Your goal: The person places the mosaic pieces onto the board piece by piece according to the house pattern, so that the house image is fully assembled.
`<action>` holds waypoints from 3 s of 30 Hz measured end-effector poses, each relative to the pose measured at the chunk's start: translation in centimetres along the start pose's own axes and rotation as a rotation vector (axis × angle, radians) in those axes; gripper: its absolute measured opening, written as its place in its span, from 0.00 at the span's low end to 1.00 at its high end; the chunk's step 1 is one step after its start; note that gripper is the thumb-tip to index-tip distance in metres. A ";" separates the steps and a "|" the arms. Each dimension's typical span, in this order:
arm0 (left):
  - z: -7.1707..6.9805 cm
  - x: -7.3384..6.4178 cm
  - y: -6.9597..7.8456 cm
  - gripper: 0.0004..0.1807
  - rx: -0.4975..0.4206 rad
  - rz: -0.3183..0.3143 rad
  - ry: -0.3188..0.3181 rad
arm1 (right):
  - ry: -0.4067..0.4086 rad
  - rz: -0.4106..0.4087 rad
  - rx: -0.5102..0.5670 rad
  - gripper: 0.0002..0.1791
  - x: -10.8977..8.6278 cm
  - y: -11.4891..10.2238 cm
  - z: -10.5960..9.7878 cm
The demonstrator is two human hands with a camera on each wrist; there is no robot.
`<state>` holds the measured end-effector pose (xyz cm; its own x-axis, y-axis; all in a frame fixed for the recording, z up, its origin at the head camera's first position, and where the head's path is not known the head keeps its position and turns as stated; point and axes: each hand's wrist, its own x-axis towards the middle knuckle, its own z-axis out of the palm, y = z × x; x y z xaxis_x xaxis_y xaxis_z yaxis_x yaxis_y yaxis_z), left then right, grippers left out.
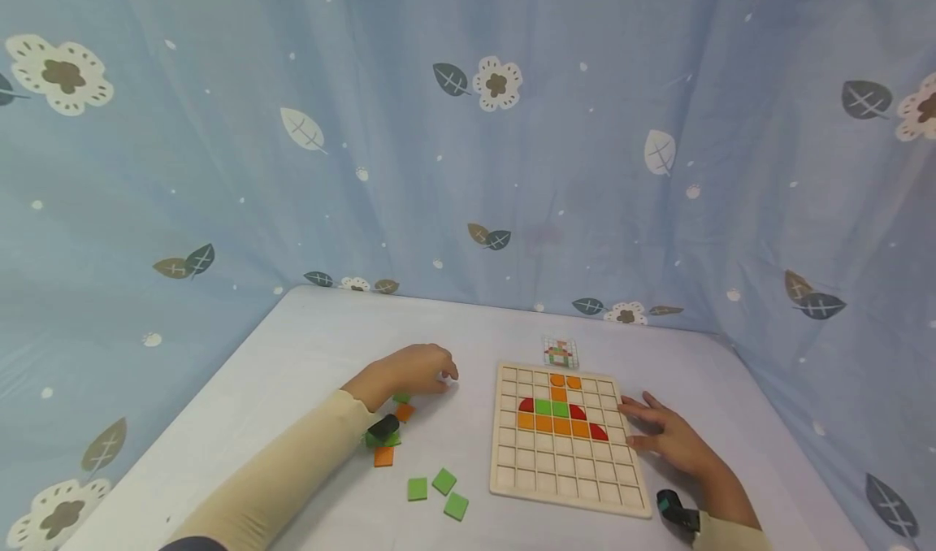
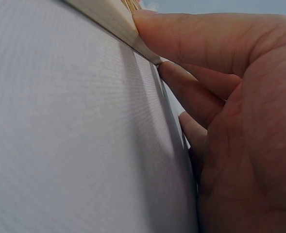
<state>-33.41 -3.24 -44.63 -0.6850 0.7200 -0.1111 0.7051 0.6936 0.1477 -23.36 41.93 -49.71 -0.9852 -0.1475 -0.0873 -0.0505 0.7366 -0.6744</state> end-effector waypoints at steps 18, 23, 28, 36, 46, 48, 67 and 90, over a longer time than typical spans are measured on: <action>-0.3 -1.8 -5.4 0.15 -0.059 -0.139 0.021 | 0.003 0.008 -0.033 0.40 -0.1 -0.1 0.0; -0.4 -1.9 -5.7 0.14 -0.059 -0.191 0.005 | -0.001 -0.007 -0.017 0.39 0.0 -0.2 -0.1; -0.5 -2.0 -5.8 0.18 -0.033 -0.207 0.010 | -0.001 -0.024 -0.008 0.38 -0.1 -0.3 -0.2; -0.4 -1.9 -5.7 0.16 -0.018 -0.207 0.029 | -0.003 0.021 -0.007 0.40 0.1 0.0 0.0; -0.4 -1.3 -5.1 0.10 -0.077 -0.219 0.008 | 0.005 0.015 -0.001 0.40 0.1 0.0 0.0; -0.3 -1.2 -5.1 0.07 -0.079 -0.220 0.006 | 0.000 0.018 0.002 0.39 0.0 0.1 0.1; -0.6 -2.7 -4.9 0.08 -0.106 -0.133 0.017 | 0.001 0.019 0.002 0.39 -0.2 -0.6 -0.1; -0.2 -1.8 -3.3 0.02 -0.075 -0.065 0.060 | 0.009 -0.014 0.007 0.38 0.0 -0.2 0.0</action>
<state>-34.51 -6.85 -44.72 -0.7400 0.6696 -0.0641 0.6449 0.7334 0.2151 -23.35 41.79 -49.60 -0.9859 -0.1515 -0.0710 -0.0630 0.7296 -0.6809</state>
